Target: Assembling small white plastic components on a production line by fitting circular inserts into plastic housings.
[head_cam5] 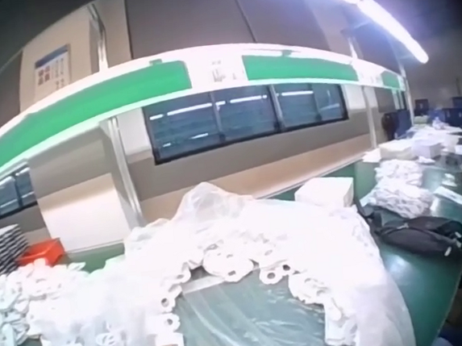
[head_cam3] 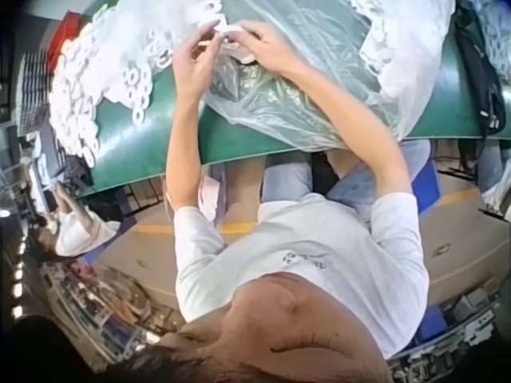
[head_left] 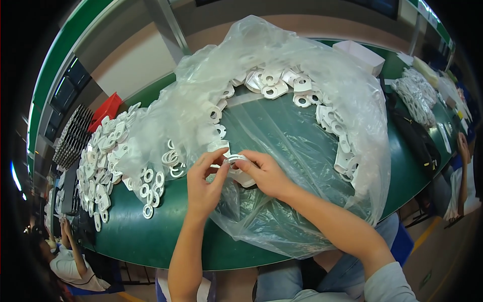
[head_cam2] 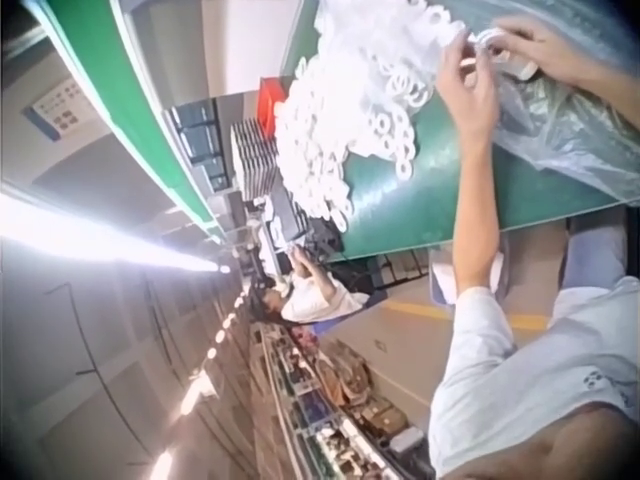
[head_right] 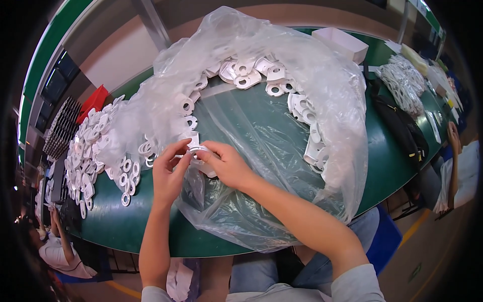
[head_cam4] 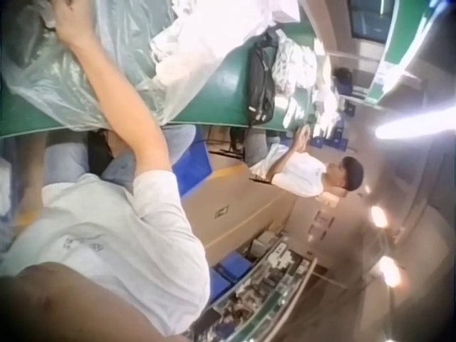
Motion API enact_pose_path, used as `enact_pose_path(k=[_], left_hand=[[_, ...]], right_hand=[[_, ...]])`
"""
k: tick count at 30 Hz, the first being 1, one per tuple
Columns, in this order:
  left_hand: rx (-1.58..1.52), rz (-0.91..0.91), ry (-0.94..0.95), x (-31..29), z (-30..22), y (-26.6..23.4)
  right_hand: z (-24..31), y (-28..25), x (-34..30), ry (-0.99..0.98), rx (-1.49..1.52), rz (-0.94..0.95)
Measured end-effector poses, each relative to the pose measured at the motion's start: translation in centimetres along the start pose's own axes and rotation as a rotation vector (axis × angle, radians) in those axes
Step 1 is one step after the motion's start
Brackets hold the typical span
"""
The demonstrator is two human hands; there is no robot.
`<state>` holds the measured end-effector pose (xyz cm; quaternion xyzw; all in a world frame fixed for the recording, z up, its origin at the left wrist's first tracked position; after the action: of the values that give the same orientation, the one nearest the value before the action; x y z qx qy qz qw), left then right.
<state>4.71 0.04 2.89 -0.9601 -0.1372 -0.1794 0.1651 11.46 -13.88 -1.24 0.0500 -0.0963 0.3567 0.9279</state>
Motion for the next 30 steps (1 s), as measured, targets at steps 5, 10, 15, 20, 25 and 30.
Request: enact_pose_path(k=[5,10,15,20,25,30], left_hand=[[0.060,0.055,0.087,0.2,-0.9,-0.4],[0.086,0.071,0.098,0.3,-0.8,-0.7],[0.141,0.084,0.054,0.0,-0.5,-0.5],[-0.016,0.020,-0.046,-0.4,0.7,-0.4],[0.113,0.197,-0.114,-0.3,-1.5,0.3],[-0.011,0.264,-0.224,0.0,-0.5,-0.1]], right_hand=[[0.4,0.0,-0.1,-0.025,-0.007,0.038],[0.3,0.0,-0.1,-0.004,-0.019,0.080],[0.0,0.0,-0.2,0.065,-0.049,0.044],[-0.7,0.6,0.1,0.056,-0.110,0.023],[-0.8,0.4,0.1,0.066,-0.018,-0.101],[-0.2,-0.1,-0.2,0.065,-0.037,-0.060]])
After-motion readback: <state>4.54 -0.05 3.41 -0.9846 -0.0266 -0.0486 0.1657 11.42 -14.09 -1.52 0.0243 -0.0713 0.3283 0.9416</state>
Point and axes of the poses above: each hand's wrist, its own x-axis towards the middle knuckle, its own y-axis out of the palm, z = x × y, the point moved 2 cm from there along x, towards the middle knuckle, and after that the axes turned 5 degrees about -x, right-handed, at the moved point
